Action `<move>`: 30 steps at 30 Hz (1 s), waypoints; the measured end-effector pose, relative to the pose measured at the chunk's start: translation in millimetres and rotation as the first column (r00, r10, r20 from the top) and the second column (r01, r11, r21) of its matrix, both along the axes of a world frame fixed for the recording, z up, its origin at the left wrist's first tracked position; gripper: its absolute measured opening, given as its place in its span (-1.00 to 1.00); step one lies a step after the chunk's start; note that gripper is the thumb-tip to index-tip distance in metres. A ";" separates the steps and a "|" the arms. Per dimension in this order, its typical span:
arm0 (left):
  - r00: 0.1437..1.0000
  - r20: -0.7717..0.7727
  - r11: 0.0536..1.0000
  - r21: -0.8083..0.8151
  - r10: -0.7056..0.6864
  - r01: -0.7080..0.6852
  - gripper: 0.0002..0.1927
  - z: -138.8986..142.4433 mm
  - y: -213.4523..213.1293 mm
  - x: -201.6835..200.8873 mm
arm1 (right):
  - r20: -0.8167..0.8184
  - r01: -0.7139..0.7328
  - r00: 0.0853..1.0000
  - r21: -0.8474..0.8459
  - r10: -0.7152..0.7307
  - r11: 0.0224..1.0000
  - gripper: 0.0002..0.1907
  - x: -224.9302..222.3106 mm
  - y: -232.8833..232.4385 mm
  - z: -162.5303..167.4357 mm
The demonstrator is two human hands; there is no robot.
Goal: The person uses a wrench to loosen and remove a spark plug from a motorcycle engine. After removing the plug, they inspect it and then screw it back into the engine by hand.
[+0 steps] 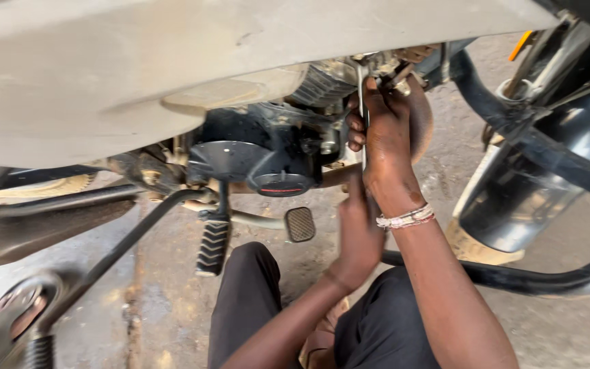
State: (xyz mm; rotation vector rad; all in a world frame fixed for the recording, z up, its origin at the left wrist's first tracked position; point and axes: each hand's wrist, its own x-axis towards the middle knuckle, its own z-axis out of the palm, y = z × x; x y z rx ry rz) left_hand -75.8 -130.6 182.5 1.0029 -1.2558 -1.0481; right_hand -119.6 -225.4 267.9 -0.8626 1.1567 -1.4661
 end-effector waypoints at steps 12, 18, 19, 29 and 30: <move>0.995 0.070 0.998 0.003 -0.065 0.065 -0.88 14.5 13.6 38.9 | 0.136 -0.134 0.980 -0.111 0.148 0.985 -0.63 -6.7 16.2 0.1; 0.994 0.061 0.996 0.013 -0.090 0.090 -0.94 44.0 17.0 54.7 | 0.195 -0.171 0.962 -0.122 0.192 0.978 -0.66 -7.4 11.7 0.7; 0.994 0.065 0.996 0.006 -0.087 0.087 -0.96 46.4 17.2 57.1 | 0.197 -0.171 0.961 -0.121 0.192 0.978 -0.67 -7.1 10.4 -0.3; 0.991 0.082 0.991 0.088 -0.109 0.102 -0.94 57.3 20.0 66.7 | 0.211 -0.200 0.952 -0.107 0.219 0.974 -0.68 -5.6 7.3 3.8; 0.993 0.036 0.986 0.124 -0.112 0.107 -0.92 54.6 20.3 63.0 | 0.202 -0.203 0.954 -0.100 0.220 0.974 -0.68 -6.6 7.0 4.2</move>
